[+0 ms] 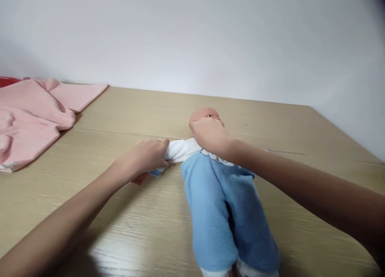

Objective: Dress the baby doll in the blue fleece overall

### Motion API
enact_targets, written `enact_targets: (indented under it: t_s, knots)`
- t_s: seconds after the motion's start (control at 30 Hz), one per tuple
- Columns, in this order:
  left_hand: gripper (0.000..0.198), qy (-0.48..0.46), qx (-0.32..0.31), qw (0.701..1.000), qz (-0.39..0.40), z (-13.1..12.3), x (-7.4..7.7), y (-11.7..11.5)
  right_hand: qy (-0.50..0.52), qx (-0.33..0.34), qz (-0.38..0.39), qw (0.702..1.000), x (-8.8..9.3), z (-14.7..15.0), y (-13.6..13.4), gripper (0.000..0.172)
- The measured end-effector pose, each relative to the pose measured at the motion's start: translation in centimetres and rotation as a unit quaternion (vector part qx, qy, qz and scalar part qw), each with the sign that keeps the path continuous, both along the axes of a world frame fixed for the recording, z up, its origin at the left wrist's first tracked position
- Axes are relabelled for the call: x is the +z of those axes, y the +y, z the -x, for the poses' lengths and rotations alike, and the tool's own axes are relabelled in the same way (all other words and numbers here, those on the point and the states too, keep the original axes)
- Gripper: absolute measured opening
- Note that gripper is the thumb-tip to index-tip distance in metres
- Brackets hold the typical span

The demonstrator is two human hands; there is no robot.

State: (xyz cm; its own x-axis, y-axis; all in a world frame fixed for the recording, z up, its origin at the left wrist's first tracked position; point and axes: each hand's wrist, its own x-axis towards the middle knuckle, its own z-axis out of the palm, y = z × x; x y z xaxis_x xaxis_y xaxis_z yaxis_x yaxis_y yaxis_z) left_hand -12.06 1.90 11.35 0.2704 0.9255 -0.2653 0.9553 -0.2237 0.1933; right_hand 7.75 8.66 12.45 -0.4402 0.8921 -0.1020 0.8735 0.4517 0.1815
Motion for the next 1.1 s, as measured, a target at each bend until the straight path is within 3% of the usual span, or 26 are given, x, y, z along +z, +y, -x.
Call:
enact_targets:
  t_s: [0.13, 0.23, 0.4, 0.47, 0.53, 0.6, 0.7, 0.8, 0.9, 1.0, 1.1]
  knots:
    - [0.024, 0.077, -0.014, 0.997, -0.008, 0.1, -0.9, 1.3, 0.048, 0.008, -0.012, 0.999, 0.2, -2.0, -0.5, 0.027]
    - [0.03, 0.082, -0.014, 0.997, -0.005, 0.3, -1.4, 1.8, 0.139, 0.0, 0.025, 0.99, 0.5, -4.4, -1.4, 0.029]
    - [0.028, 0.065, -0.003, 0.998, 0.007, 0.5, -1.7, 2.2, 0.299, -0.037, 0.169, 0.938, 0.0, -11.2, -2.8, 0.043]
    - [0.028, 0.053, -0.002, 0.998, 0.019, 0.7, -1.9, 2.4, 0.316, -0.022, 0.193, 0.929, -0.7, -14.3, -3.4, 0.056]
    - [0.031, 0.049, 0.0, 0.998, 0.03, 1.0, -2.1, 2.5, 0.334, -0.011, 0.201, 0.921, -2.0, -17.1, -4.1, 0.058]
    - [0.036, 0.07, -0.011, 0.997, 0.008, 1.3, -2.0, 2.2, 0.361, -0.009, 0.183, 0.914, -3.7, -19.5, -4.8, 0.053]
    - [0.041, 0.075, -0.049, 0.991, -0.096, 0.8, -0.9, 1.2, 0.344, 0.055, 0.029, 0.937, -6.9, -22.3, -5.5, 0.037]
    - [0.04, -0.062, -0.098, 0.974, -0.196, -1.8, 1.1, 0.2, 0.297, 0.128, -0.117, 0.939, -9.9, -24.4, -5.4, 0.027]
    - [0.025, -0.19, -0.158, 0.947, -0.206, -6.6, 2.3, 0.1, 0.313, 0.126, -0.169, 0.926, -11.9, -26.2, -4.7, 0.039]
    - [0.024, -0.207, -0.241, 0.928, -0.192, -11.7, 1.9, 1.7, 0.384, 0.054, -0.14, 0.911, -12.6, -27.7, -4.2, 0.057]
    - [0.03, -0.154, -0.283, 0.934, -0.157, -15.3, 0.3, 4.1, 0.464, -0.032, -0.046, 0.884, -12.5, -28.6, -4.2, 0.064]
